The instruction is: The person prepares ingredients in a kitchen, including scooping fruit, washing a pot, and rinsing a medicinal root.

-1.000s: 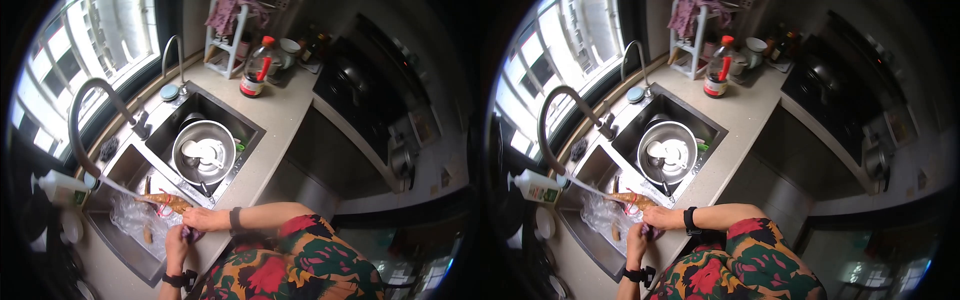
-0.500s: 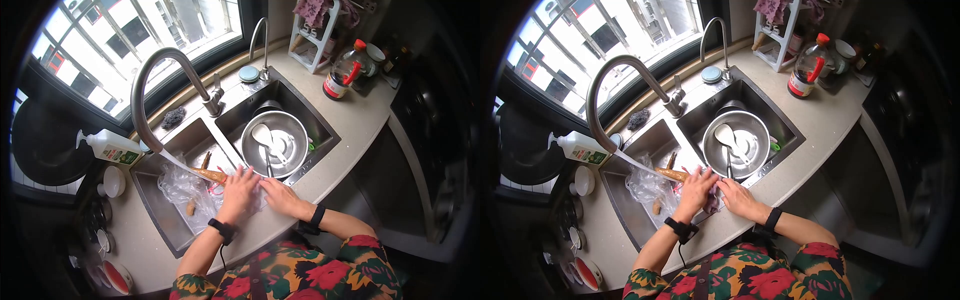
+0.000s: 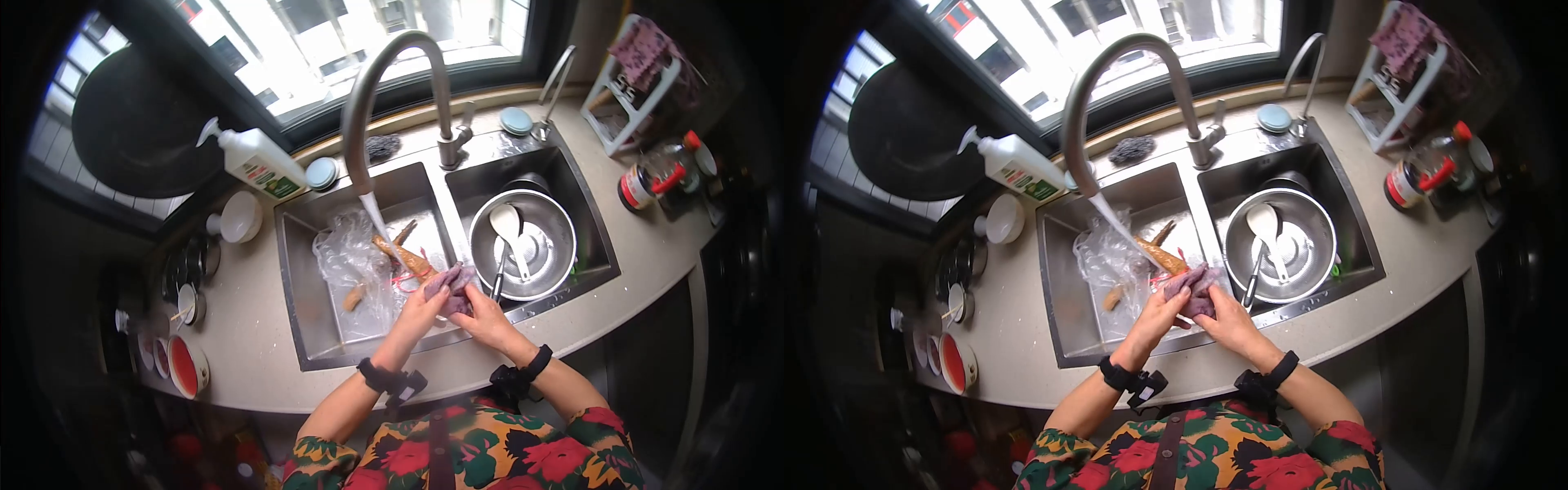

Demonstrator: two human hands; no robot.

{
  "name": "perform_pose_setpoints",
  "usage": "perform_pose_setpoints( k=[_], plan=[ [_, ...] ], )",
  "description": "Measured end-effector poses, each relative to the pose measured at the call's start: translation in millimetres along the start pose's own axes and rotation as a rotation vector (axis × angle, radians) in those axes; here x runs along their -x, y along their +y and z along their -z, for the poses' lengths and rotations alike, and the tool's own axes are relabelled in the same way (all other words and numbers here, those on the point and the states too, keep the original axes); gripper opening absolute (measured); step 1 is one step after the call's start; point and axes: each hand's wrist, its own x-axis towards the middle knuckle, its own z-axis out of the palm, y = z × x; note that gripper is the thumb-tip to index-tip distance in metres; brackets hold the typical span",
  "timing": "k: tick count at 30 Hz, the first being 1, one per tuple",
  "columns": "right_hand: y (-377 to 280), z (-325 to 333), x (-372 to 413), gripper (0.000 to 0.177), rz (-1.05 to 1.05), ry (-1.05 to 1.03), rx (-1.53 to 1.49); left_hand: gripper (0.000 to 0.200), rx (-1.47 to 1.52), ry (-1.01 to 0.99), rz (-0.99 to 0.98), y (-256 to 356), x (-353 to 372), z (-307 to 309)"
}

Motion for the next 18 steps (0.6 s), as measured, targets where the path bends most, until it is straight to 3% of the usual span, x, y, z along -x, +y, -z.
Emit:
perform_pose_setpoints(
  k=[2, 4, 8, 10, 12, 14, 15, 17, 18],
  plan=[
    [-11, -10, 2, 0.04, -0.021, -0.052, 0.032, 0.03, 0.038, 0.054, -0.014, 1, 18, 13],
    [-17, -28, 0, 0.035, -0.03, -0.116, 0.063, 0.032, 0.121, 0.328, 0.158, 8, 41, 34],
    [-34, -57, 0, 0.028, 0.103, -0.152, 0.083, 0.03, 0.026, 0.608, 0.182, -5, 82, 107],
    [-41, -64, -1, 0.028, 0.12, -0.122, 0.055, 0.03, 0.031, 0.772, -0.14, 5, 101, 141],
    [-32, -67, -11, 0.027, 0.128, -0.073, 0.082, 0.037, -0.009, 0.859, -0.168, 39, 127, 185],
    [-25, -69, -22, 0.027, -0.021, 0.083, -0.081, 0.048, -0.119, 1.235, -0.399, 79, 131, 200],
    [-24, -67, -21, 0.027, 0.036, 0.103, -0.088, 0.048, -0.123, 1.237, -0.397, 67, 126, 210],
    [-35, -67, -21, 0.027, -0.041, 0.093, -0.129, 0.058, -0.345, 1.156, -0.61, 36, 104, 234],
    [-37, -65, -20, 0.026, -0.117, 0.063, -0.193, 0.057, -0.185, 1.027, -0.37, 28, 98, 214]
  ],
)
